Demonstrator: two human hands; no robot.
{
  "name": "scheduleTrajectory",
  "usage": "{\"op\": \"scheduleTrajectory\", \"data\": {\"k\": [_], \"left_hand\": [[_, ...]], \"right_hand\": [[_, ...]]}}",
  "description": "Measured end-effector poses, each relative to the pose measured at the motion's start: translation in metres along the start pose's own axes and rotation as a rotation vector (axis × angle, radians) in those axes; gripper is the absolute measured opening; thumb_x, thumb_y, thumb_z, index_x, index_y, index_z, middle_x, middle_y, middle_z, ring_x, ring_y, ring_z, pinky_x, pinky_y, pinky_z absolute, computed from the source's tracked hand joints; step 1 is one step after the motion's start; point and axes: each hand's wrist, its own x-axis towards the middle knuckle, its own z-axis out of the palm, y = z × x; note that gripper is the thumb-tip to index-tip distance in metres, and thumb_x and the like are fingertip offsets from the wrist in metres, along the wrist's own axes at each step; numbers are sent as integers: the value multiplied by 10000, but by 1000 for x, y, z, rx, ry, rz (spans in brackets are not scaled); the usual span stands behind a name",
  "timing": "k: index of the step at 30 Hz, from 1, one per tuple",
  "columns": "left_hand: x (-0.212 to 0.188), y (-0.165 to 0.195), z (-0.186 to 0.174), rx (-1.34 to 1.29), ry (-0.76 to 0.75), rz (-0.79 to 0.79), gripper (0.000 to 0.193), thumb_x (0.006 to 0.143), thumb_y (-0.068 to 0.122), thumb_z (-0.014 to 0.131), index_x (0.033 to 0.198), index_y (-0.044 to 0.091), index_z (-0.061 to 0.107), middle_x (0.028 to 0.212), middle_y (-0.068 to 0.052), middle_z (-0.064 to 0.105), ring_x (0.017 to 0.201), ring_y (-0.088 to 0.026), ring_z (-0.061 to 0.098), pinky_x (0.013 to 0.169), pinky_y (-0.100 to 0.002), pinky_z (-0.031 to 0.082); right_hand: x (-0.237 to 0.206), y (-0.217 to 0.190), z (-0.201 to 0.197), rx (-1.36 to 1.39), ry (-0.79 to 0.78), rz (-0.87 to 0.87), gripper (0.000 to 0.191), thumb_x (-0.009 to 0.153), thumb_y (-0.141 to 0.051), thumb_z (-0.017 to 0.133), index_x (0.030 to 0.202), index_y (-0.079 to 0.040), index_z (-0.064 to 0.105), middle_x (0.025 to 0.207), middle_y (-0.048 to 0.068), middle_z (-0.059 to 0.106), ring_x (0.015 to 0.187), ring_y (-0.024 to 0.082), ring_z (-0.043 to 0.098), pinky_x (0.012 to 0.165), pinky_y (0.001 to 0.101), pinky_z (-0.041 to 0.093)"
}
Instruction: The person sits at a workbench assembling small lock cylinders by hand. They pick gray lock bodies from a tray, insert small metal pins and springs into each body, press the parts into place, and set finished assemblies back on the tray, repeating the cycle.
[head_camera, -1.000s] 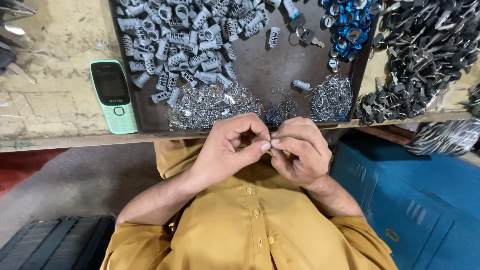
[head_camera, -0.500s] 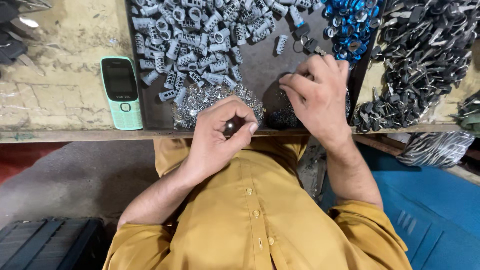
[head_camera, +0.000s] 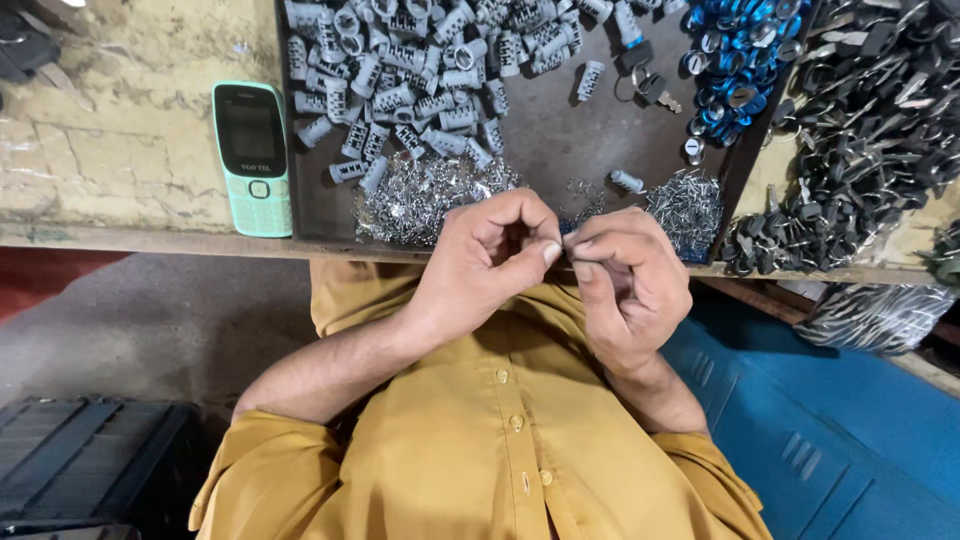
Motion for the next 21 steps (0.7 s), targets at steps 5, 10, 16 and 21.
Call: {"op": "scheduleTrajectory", "data": {"k": [5,10,16,21], "left_hand": [[-6,-2,6,-51,14,-92,69,1019,57,661,1003,30,599,818,81,525,674,13,442,562,-171,353],[-10,3,5,-175,-9,-184,113,1013,126,691,1025,19,656,836,27,636,694,-16,581,573,-189,469],[-15,1,7,-129,-12,-120,106,1014,117,691,1013,21,647,827,45,596,680,-7,528,563,-184,420],[-14,-2,11,10,9,-22,92,1029,80,678,999,28,608,853,79,509,757,-1,424,641,-198,366]], "right_hand": [[4,0,-6,-95,-28,-165,130,949,32,740,1031,12,640,992,152,686,833,213,659,754,289,529],[2,-2,-10,-161,-35,-189,148,941,45,767,1031,4,656,984,146,697,831,215,666,714,274,530],[-7,3,-14,-70,-25,-90,119,911,24,770,989,25,679,944,134,704,756,144,613,631,223,461],[-20,12,-7,421,25,189,98,984,22,730,1062,41,673,1033,122,662,884,127,620,783,216,502]]}}
